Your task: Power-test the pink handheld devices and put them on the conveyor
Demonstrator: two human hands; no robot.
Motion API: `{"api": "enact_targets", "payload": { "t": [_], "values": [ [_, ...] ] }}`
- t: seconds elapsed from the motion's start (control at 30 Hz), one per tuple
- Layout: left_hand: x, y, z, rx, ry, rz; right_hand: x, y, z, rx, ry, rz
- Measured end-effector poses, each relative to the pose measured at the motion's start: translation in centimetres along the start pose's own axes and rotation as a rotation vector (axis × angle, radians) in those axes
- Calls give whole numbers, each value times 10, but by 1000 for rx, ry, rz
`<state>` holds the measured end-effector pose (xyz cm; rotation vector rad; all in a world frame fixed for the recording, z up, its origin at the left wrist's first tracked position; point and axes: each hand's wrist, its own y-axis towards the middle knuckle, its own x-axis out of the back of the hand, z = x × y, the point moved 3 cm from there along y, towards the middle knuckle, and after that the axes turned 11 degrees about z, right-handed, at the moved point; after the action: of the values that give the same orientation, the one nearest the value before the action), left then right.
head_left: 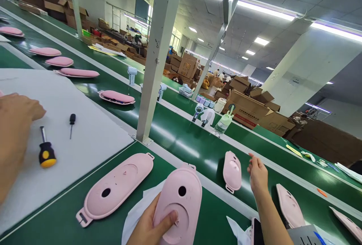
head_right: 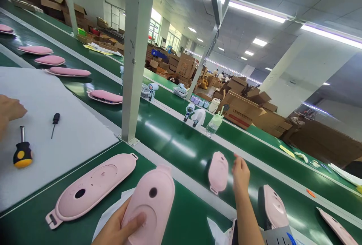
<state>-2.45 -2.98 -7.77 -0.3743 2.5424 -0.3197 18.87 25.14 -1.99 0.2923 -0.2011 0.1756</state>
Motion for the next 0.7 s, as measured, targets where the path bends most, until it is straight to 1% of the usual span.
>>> {"api": "enact_targets", "payload": {
  "t": [0.07,0.13,0.17,0.2,0.27,0.3,0.37,0.4,0.57,0.6,0.7],
  "values": [
    [-5,0,-7,27,-40,16,-24,-31,21,-69,43,234],
    [-12,-1,-15,17,-68,33,-46,-70,42,-146,39,468],
    [-15,0,-20,6,-82,48,-56,-90,52,-182,19,600],
    [-18,0,-23,-1,-92,62,-64,-108,61,-166,-42,775],
    [-23,1,-28,-2,-93,91,-72,-135,74,-136,-150,952],
    [-24,1,-29,4,-86,102,-73,-144,77,-122,-194,1003],
    [-25,1,-30,20,-71,124,-70,-153,79,-118,-245,1029],
    [-26,2,-30,21,-63,137,-67,-156,78,-116,-254,1022],
    [-25,2,-23,3,-40,180,-55,-162,63,-123,-300,910],
    [-25,2,-22,7,-38,180,-54,-164,60,-119,-317,908],
    [-21,2,-18,15,-9,183,-54,-169,57,-91,-397,991]
  ]
}}
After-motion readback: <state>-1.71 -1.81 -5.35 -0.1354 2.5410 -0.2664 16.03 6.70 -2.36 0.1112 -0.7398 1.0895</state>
